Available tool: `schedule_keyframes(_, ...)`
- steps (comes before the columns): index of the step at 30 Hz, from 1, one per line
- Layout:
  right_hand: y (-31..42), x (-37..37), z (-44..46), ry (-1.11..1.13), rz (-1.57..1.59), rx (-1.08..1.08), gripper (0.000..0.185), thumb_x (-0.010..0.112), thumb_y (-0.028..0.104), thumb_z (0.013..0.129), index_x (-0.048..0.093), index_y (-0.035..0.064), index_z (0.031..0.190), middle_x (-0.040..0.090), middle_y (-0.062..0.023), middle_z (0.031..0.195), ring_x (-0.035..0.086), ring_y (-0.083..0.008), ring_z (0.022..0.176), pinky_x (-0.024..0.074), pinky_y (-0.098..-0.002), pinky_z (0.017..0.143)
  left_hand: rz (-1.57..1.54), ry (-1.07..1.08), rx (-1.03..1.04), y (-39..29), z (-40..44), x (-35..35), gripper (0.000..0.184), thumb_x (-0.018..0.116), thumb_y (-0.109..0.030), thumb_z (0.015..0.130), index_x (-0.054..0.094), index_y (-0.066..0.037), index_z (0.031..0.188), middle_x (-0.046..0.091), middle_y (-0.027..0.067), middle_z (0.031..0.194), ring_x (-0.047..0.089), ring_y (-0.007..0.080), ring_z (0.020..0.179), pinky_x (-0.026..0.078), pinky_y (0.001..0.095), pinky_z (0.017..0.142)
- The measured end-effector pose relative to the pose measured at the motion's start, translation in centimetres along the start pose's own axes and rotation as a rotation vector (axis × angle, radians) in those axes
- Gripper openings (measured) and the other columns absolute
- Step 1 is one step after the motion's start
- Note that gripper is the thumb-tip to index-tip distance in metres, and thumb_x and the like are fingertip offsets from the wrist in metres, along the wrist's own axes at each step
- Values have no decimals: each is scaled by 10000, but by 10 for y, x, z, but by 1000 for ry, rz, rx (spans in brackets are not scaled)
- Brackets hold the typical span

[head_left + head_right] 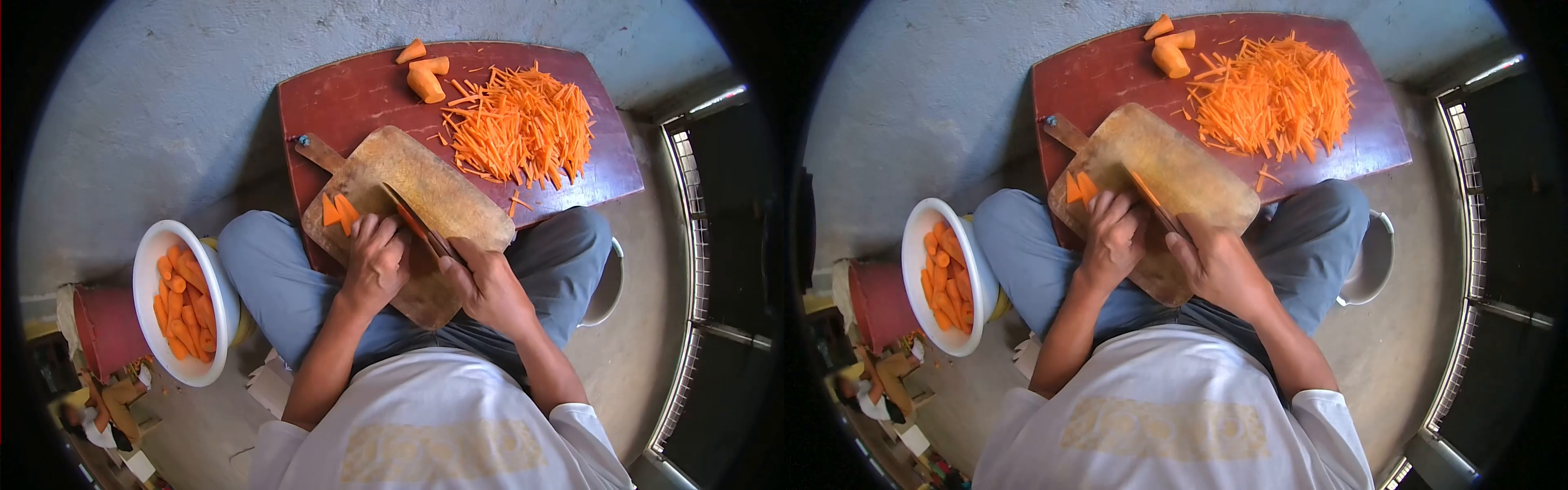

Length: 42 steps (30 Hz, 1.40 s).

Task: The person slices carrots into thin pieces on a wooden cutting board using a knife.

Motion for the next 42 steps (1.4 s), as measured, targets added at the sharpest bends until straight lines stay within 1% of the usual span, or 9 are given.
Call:
schedule_keyframes(11,8,-6,-3,-22,-17,-55,227,687,180,1109,669,-45,1132,661,-329,821,668,-554,792,534,-556,699,0,1,-2,-1,-3,0,304,732,23,842,766,45,1144,695,173,1198,617,380,1097,479,528,1028)
schedule_keyframes(14,5,-9,-8,-33,9,6,235,684,183,1112,672,-50,1140,655,-336,837,666,-554,803,532,-548,708,7,-42,3,-3,-2,-4,287,751,6,911,774,10,1197,703,149,1140,617,383,1026,481,511,938)
schedule_keyframes(20,0,-9,-12,-3,17,58,241,679,180,1117,672,-60,1138,628,-327,834,635,-535,783,524,-518,722,50,33,-16,-3,0,1,335,728,-6,889,749,31,1222,686,157,1230,610,375,1115,486,524,1045)
schedule_keyframes(23,-17,-3,-11,14,35,18,299,658,203,1136,702,-54,1282,632,-233,827,583,-357,720,545,-445,741,84,59,1,-2,-2,3,317,725,-7,890,756,28,1204,687,157,1225,606,378,1119,488,528,1043)
schedule_keyframes(26,-15,-2,-12,-34,27,-52,303,660,203,1136,699,-58,1285,625,-219,822,617,-325,745,552,-446,764,74,55,31,-1,-2,3,306,737,-15,889,767,25,1191,690,156,1218,613,374,1107,490,529,1042)
schedule_keyframes(34,-17,-18,-14,-61,171,38,395,633,314,1187,725,-50,1308,583,-15,749,557,-88,556,471,-297,535,65,-31,16,-4,0,-2,268,772,-20,913,772,11,1179,714,139,1142,632,366,1039,482,507,1005)
schedule_keyframes(36,-19,-18,-15,-59,155,31,396,633,312,1188,728,-48,1324,570,-2,737,549,-76,541,464,-291,521,67,-47,28,-6,4,-4,265,785,-16,915,771,4,1179,721,136,1114,632,368,1019,478,499,979)
schedule_keyframes(39,-23,-12,-18,-21,148,136,309,678,227,1140,721,-58,1250,645,-244,850,614,-325,745,554,-442,765,54,-49,22,-5,2,-5,273,777,-11,903,766,3,1175,708,138,1108,633,366,1027,483,507,997)
schedule_keyframes(42,-19,1,-15,-20,141,0,374,676,278,1161,709,-56,1328,643,-85,768,608,-191,609,510,-359,620,12,-74,15,-1,-1,-4,233,755,-10,882,757,-7,1115,680,138,1070,633,366,1015,493,526,1024)
Point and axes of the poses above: each hand's wrist, its own z-axis towards the middle knuckle, its own x-axis out of the palm, y = z × x, the point moved 10 cm from there along z, towards the middle knuckle
